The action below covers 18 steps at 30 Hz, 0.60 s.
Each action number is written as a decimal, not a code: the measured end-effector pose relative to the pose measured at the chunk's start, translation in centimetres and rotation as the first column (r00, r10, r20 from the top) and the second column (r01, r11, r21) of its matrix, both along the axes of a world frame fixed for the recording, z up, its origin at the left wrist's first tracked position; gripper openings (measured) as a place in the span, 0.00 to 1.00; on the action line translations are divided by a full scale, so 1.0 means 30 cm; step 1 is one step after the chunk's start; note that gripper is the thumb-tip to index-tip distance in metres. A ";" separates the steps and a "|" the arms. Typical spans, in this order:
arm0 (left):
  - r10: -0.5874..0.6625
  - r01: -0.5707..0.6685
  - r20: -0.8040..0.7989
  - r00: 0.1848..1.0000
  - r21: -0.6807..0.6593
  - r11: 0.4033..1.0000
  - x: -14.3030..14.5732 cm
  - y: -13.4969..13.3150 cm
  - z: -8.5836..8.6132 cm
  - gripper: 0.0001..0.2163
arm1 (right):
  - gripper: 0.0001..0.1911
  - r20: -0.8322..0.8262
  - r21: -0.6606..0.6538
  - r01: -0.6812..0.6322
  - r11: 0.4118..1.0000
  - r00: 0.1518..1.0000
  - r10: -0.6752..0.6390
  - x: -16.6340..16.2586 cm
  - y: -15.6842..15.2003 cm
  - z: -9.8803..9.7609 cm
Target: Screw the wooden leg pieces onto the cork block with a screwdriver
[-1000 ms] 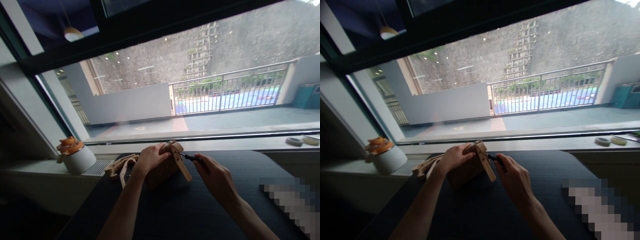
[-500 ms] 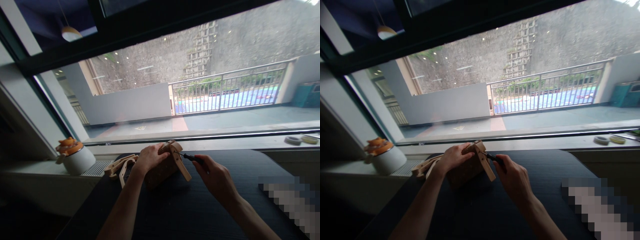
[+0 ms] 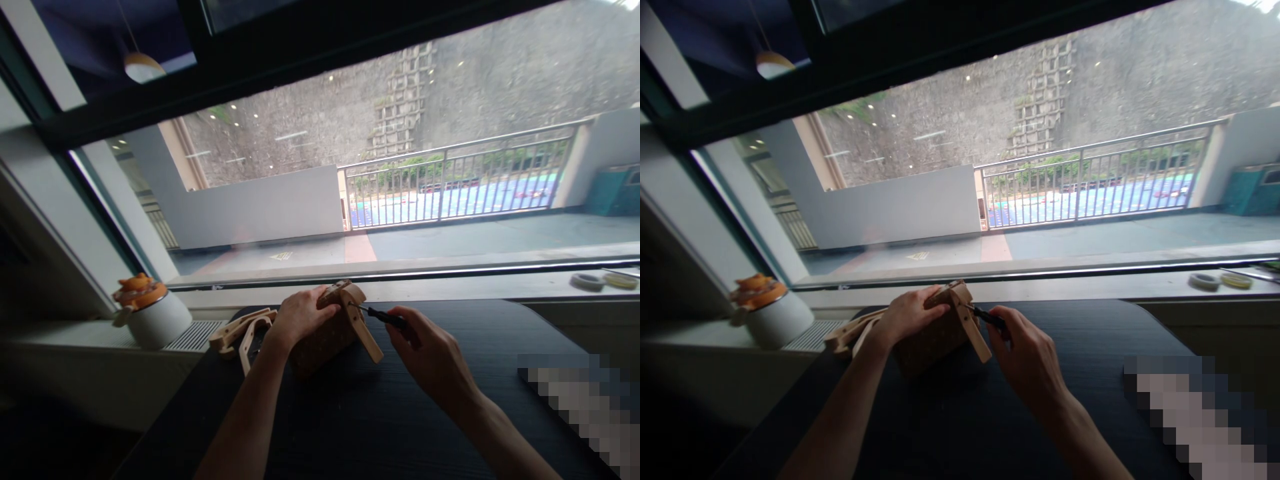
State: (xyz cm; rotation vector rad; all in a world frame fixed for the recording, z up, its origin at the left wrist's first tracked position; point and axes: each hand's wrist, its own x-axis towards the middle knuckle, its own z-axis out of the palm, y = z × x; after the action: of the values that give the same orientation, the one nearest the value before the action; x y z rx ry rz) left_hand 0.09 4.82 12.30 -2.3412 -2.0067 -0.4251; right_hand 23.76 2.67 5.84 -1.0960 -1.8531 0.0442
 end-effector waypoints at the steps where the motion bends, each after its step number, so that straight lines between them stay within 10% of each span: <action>1: -0.003 0.003 0.003 1.000 -0.004 1.000 0.000 0.000 0.001 0.24 | 0.12 0.001 0.010 -0.011 1.000 1.000 0.011 0.000 0.002 -0.001; 18: 0.002 -0.002 0.008 1.000 -0.024 1.000 -0.004 0.005 -0.001 0.25 | 0.15 0.100 -0.054 0.078 0.995 0.992 -0.072 0.013 0.009 -0.013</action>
State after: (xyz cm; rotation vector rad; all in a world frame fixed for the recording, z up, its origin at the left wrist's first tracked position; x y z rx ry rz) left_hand -0.03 4.98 12.27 -2.3544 -2.0290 -0.4141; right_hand 24.16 2.93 5.44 -1.2266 -1.9060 0.0000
